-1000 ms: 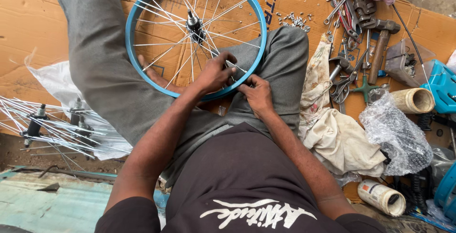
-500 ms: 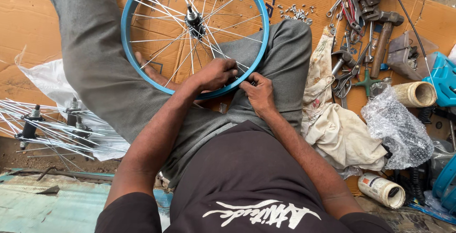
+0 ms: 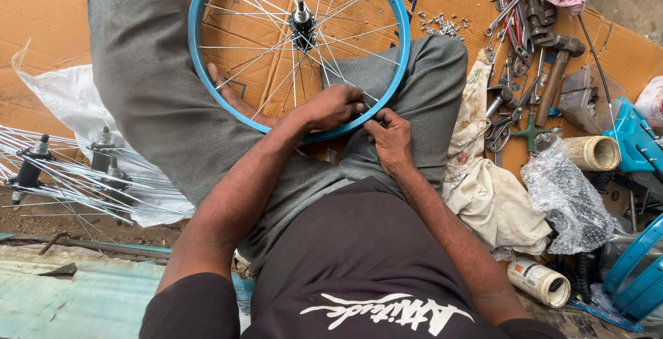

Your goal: The person assembles a bicycle wheel by inserting spokes into the hub and threading them through the rim by hand.

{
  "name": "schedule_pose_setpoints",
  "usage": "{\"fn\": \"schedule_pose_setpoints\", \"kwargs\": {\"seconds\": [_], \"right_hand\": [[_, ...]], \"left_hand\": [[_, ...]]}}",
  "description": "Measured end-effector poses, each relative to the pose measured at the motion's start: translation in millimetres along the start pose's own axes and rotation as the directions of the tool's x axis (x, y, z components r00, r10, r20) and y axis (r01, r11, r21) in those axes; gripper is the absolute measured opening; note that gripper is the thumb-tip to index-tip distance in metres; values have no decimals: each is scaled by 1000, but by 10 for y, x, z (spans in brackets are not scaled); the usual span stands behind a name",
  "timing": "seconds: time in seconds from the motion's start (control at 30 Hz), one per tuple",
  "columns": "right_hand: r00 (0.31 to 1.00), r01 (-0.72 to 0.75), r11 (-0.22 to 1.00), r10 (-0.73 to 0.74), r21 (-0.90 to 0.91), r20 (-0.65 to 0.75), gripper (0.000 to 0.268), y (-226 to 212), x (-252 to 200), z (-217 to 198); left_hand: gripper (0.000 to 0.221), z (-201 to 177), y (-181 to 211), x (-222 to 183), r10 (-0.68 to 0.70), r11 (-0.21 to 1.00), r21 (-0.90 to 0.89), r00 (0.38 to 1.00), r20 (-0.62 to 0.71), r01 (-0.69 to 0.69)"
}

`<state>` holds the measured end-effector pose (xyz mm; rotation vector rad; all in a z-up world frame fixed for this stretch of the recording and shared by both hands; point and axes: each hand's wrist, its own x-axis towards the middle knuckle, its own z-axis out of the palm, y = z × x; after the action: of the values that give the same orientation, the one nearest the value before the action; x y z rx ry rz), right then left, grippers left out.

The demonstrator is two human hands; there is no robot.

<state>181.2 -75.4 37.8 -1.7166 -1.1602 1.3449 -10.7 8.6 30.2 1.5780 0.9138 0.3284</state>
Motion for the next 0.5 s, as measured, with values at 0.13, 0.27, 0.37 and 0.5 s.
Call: {"fn": "schedule_pose_setpoints", "kwargs": {"seconds": [0.13, 0.27, 0.37, 0.5], "right_hand": [[999, 22, 995, -24, 100, 25, 7, 25, 20, -18], [1000, 27, 991, -29, 131, 11, 9, 15, 46, -6], [1000, 6, 994, -7, 110, 8, 8, 21, 32, -16], [999, -4, 990, -2, 141, 41, 9, 27, 23, -51]], "left_hand": [[25, -21, 23, -19, -12, 1000, -4, 1000, -18, 12], [27, -9, 29, -20, -6, 1000, 22, 999, -52, 7], [26, 3, 19, -23, 11, 1000, 9, 998, -68, -10], [26, 16, -41, -9, 37, 999, -11, 998, -56, -37]]}}
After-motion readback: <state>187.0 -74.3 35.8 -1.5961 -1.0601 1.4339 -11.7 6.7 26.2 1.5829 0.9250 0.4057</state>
